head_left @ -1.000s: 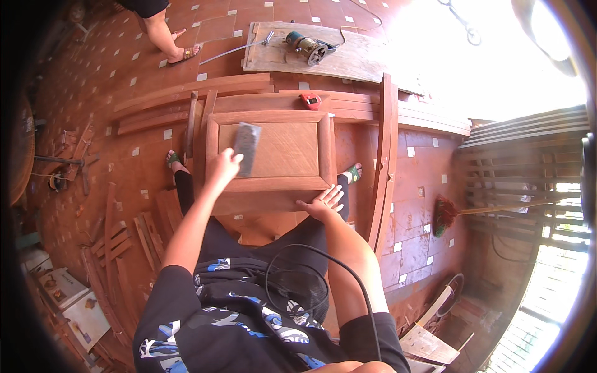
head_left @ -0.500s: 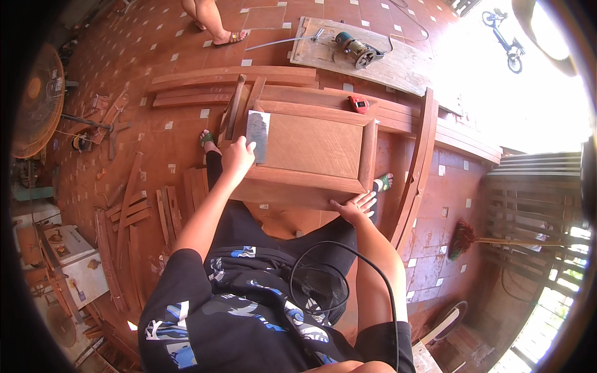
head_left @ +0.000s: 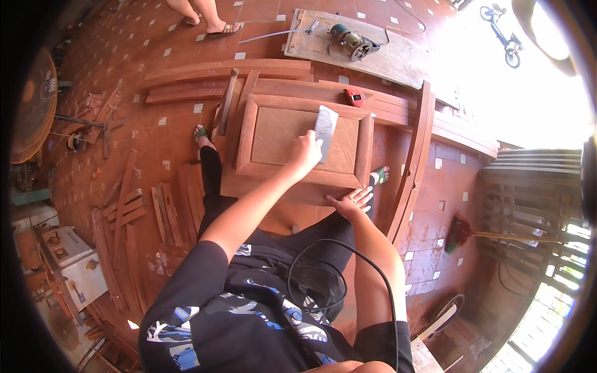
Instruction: The person sands a wooden drawer front using a sanding block, moving it back and forth across the surface. The person holds the drawer with the left hand while sanding with the right hand.
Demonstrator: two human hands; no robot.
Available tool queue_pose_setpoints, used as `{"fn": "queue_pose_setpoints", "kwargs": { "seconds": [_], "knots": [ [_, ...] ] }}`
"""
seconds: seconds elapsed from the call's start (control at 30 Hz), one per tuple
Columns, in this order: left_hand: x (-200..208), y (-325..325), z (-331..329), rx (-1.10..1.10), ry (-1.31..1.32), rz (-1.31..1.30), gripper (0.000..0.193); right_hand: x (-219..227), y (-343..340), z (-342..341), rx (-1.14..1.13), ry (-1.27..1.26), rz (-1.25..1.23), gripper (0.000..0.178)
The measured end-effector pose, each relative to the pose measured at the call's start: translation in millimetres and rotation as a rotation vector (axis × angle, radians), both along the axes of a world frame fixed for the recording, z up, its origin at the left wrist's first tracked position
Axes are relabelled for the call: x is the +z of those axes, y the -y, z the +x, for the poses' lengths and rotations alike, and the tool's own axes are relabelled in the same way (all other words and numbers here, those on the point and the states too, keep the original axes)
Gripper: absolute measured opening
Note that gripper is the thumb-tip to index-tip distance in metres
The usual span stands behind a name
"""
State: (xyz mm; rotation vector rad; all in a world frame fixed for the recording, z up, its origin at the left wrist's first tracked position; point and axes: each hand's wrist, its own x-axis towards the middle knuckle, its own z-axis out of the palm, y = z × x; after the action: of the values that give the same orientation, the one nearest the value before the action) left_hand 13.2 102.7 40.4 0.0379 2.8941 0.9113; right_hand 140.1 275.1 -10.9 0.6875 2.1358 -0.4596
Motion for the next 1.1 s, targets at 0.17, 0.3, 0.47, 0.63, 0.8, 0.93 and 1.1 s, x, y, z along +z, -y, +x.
{"fn": "queue_pose_setpoints", "kwargs": {
  "seconds": [0.17,0.3,0.47,0.63,0.8,0.93,1.1],
  "knots": [
    [0,-43,1,-0.059,0.064,0.047,0.028,-2,0,0,0.004,0.014,0.001,0.14],
    [-3,-36,-1,-0.073,0.071,0.069,0.027,1,0,0,-0.005,0.004,-0.006,0.14],
    [-4,8,0,-0.05,0.039,0.028,0.027,0,2,1,-0.016,-0.002,0.006,0.141],
    [-27,95,7,0.14,0.142,0.06,0.03,3,3,-1,-0.001,-0.001,0.003,0.141],
    [18,153,21,0.235,0.257,0.067,0.033,6,3,-2,-0.022,0.014,0.013,0.141],
    [24,173,27,0.286,0.272,0.032,0.034,6,3,-2,-0.021,0.009,0.01,0.14],
    [22,167,26,0.263,0.269,-0.003,0.035,6,3,-3,-0.008,0.021,0.011,0.139]
  ]
}}
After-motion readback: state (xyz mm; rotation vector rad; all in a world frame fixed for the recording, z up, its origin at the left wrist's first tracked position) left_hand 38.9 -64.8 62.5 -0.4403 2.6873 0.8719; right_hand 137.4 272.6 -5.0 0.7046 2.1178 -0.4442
